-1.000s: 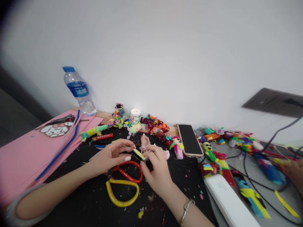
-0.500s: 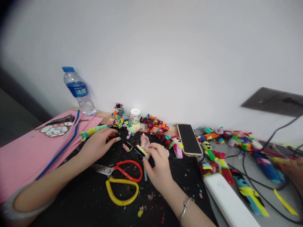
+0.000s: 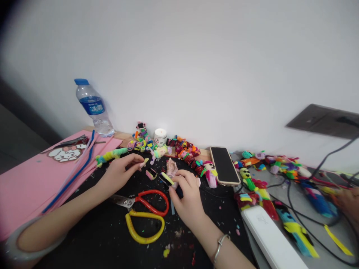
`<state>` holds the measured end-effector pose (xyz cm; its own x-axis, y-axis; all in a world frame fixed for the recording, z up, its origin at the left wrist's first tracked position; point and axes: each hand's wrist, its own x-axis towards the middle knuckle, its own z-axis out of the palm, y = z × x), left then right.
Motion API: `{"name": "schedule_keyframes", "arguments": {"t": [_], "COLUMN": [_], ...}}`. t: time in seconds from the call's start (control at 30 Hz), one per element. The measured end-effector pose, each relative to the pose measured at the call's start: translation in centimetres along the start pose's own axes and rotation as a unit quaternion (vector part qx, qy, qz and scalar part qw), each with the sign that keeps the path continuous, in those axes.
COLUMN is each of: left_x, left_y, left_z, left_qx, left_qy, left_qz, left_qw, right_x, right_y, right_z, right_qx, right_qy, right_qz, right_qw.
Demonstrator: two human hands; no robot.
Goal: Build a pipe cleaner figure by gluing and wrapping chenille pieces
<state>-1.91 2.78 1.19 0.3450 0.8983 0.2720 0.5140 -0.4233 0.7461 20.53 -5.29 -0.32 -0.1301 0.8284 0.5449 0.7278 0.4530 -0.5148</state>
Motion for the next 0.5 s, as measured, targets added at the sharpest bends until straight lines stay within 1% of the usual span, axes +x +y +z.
{"name": "schedule_keyframes", "arguments": {"t": [0.1,0.17,0.2,0.27,0.37,0.43,0.5], "left_x": [-0.2,-0.3,-0.4,-0.6,-0.9,-1.1,-1.2], "left_y": [0.3,0.5,0.6,0.9,1.3,1.5,1.5], "left_z": [0.6,1.0,1.1,1.2,1.3,1.2,1.2], "left_qx": [-0.144,-0.205,-0.22,-0.231,-0.233,-0.221,-0.197], "left_qy": [-0.028,-0.054,-0.065,-0.072,-0.058,-0.045,-0.037], "left_qz": [-0.025,-0.04,-0.045,-0.053,-0.06,-0.048,-0.017], "left_qw": [0.989,0.976,0.972,0.969,0.969,0.973,0.979], "right_x": [0.0,0.1,0.0,0.0,-0.1,-0.1,-0.1], "right_y": [0.0,-0.1,-0.1,-0.1,-0.2,-0.2,-0.3], "right_z": [0.0,0.0,0.0,0.0,0.0,0.1,0.1], "right_qx": [0.002,0.003,0.004,0.004,0.001,-0.002,-0.004], "right_qy": [-0.001,-0.007,-0.011,-0.02,-0.033,-0.041,-0.047], "right_qz": [0.001,0.0,-0.001,-0.004,-0.014,-0.019,-0.023], "right_qw": [1.0,1.0,1.0,1.0,0.999,0.999,0.999]}}
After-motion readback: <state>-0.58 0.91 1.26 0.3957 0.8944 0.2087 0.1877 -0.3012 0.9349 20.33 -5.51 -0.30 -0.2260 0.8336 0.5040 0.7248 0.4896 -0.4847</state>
